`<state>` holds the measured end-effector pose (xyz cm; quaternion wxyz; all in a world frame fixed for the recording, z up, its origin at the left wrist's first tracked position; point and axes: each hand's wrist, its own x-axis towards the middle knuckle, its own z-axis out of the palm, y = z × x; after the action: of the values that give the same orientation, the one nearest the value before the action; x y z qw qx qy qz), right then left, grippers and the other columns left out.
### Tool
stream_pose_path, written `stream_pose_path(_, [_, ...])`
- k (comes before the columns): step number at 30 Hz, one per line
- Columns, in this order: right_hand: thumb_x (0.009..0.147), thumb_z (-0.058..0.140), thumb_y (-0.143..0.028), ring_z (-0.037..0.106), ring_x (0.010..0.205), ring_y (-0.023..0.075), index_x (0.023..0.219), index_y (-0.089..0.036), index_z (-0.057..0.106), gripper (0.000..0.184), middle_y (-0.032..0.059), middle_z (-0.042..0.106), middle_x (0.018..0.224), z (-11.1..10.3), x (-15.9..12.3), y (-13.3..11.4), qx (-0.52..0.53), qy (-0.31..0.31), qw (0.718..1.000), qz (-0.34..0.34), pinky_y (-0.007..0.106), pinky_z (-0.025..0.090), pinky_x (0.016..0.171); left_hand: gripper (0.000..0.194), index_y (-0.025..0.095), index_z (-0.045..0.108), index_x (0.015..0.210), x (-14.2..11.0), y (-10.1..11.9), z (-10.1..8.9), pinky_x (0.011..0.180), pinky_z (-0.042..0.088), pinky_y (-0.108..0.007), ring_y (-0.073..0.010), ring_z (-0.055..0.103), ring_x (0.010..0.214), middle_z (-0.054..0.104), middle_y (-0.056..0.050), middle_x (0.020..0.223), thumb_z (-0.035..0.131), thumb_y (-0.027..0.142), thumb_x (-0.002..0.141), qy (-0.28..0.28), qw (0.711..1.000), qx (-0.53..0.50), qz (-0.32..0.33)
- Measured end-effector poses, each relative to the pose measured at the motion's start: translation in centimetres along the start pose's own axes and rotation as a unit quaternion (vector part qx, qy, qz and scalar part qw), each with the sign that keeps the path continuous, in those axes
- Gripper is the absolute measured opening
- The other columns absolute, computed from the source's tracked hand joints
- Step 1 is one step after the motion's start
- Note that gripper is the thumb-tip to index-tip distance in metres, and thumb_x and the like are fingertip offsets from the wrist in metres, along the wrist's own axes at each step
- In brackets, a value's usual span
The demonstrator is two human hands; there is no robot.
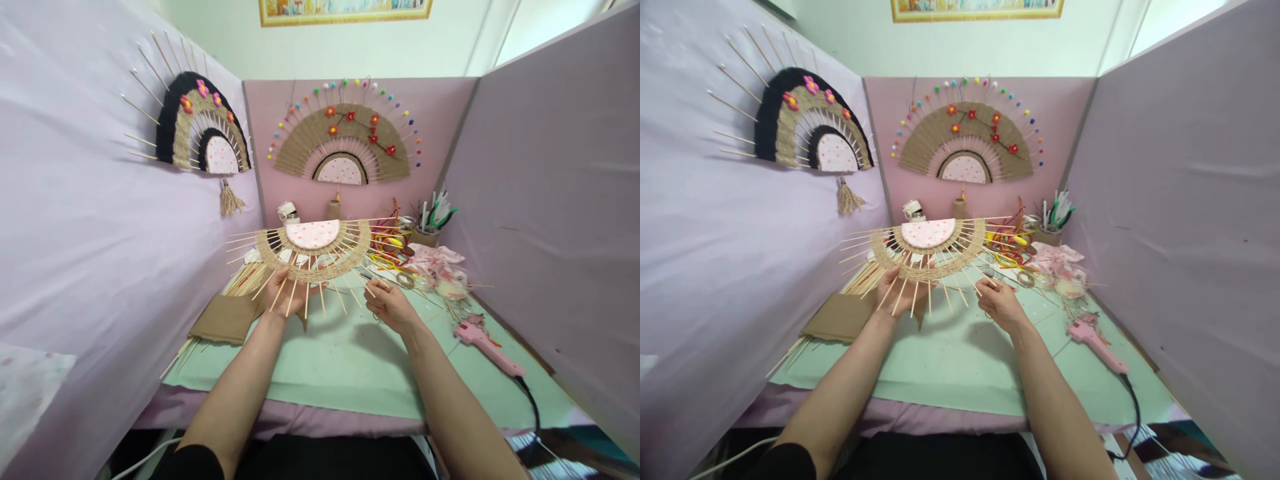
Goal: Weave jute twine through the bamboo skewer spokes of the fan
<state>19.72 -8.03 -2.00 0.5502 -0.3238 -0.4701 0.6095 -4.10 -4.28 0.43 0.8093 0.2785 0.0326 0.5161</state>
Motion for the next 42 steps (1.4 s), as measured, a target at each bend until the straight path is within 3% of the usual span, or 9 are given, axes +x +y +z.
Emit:
stream_pose_path(16, [0.066,0.072,-0.042,0.019,0.046,0.0073,0.071,-0.021,0.051,0.031,-0.0079,0.021,0.051,0.4,0.0,-0.2,0.027,0.046,0.998,-0.034,0.023,0.013,0.042,0.057,0.028,0.034,0.137,-0.1,-0.1,-0.4,0.096,0.034,-0.056,-0.0316,0.051,0.115,0.053,-0.011,0.127,0.04,0.025,0.081,-0.031,0.997,0.038,-0.054])
stream_pose_path(32, [0.069,0.071,-0.039,0.019,0.045,0.0059,0.073,-0.019,0.052,0.027,-0.0082,0.023,0.052,0.1,0.0,-0.3,0.049,0.017,0.999,-0.014,0.021,0.014,0.04,0.051,0.028,0.041,0.132,0.1,-0.1,-0.5,0.096,0.035,-0.055,-0.0321,0.05,0.116,0.052,-0.011,0.128,0.041,0.027,0.081,-0.021,0.999,0.022,-0.043])
stream_pose_path(38, [0.073,0.067,-0.034,0.019,0.044,0.006,0.076,-0.02,0.049,0.023,-0.008,0.027,0.053,0.5,-0.4,-0.5,0.057,0.032,0.998,0.016,0.019,0.015,0.038,0.052,0.024,0.043,0.131,-0.1,-0.6,-0.1,0.094,0.038,-0.052,-0.0297,0.056,0.109,0.057,-0.012,0.122,0.043,0.024,0.079,-0.012,0.998,0.032,-0.056])
stream_pose_path(42, [0.075,0.063,-0.028,0.021,0.044,0.0064,0.067,-0.02,0.044,0.022,-0.007,0.027,0.053,0.3,-0.2,-0.3,0.124,-0.016,0.991,0.046,0.017,0.019,0.038,0.052,0.025,0.044,0.13,-0.2,-1.1,0.0,0.091,0.04,-0.051,-0.0286,0.058,0.105,0.059,-0.011,0.119,0.044,0.022,0.078,-0.023,0.996,0.044,-0.073])
